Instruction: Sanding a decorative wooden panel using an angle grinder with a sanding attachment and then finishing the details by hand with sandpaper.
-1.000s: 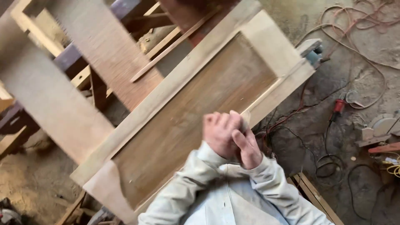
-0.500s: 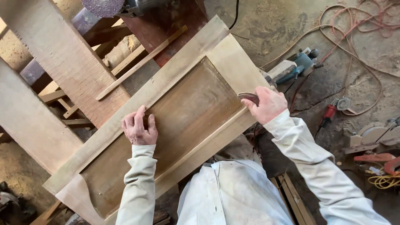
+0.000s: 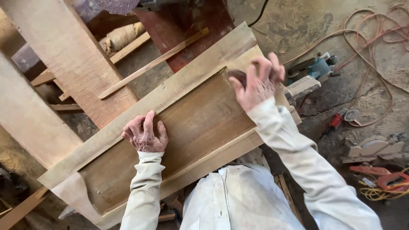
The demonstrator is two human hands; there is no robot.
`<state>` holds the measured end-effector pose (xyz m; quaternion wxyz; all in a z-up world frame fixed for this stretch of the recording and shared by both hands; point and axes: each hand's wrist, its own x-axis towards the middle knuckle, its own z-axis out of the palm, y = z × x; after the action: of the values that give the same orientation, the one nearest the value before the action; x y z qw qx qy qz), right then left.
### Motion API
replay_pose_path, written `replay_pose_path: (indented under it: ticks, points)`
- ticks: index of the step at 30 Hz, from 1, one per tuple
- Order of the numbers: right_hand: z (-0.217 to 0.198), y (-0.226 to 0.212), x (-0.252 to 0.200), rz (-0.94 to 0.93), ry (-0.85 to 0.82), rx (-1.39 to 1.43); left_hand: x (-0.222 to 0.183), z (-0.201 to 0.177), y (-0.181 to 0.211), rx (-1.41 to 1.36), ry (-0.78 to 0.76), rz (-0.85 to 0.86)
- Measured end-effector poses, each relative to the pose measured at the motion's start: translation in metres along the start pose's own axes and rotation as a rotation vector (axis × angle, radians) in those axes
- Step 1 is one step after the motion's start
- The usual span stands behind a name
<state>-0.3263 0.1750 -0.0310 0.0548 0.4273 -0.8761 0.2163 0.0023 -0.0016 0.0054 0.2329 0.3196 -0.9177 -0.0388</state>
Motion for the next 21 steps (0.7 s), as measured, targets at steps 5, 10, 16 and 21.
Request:
replay_pose_path:
  ticks: [5, 10, 16, 21]
  points:
    - [-0.039, 0.0, -0.029, 0.029, -0.088, -0.058, 0.001, 0.001, 0.001, 0.006, 0.012, -0.045]
    - [-0.026, -0.006, -0.01, 0.0, -0.051, -0.19, 0.009, -0.012, 0.017, 0.059, -0.063, -0.09]
    - [-0.041, -0.004, -0.022, -0.064, -0.117, -0.202, 0.008, -0.014, 0.012, 0.075, -0.042, -0.086]
    - [-0.007, 0.017, 0.0, -0.082, -0.204, -0.241, 0.01, -0.009, 0.012, 0.086, 0.029, -0.118]
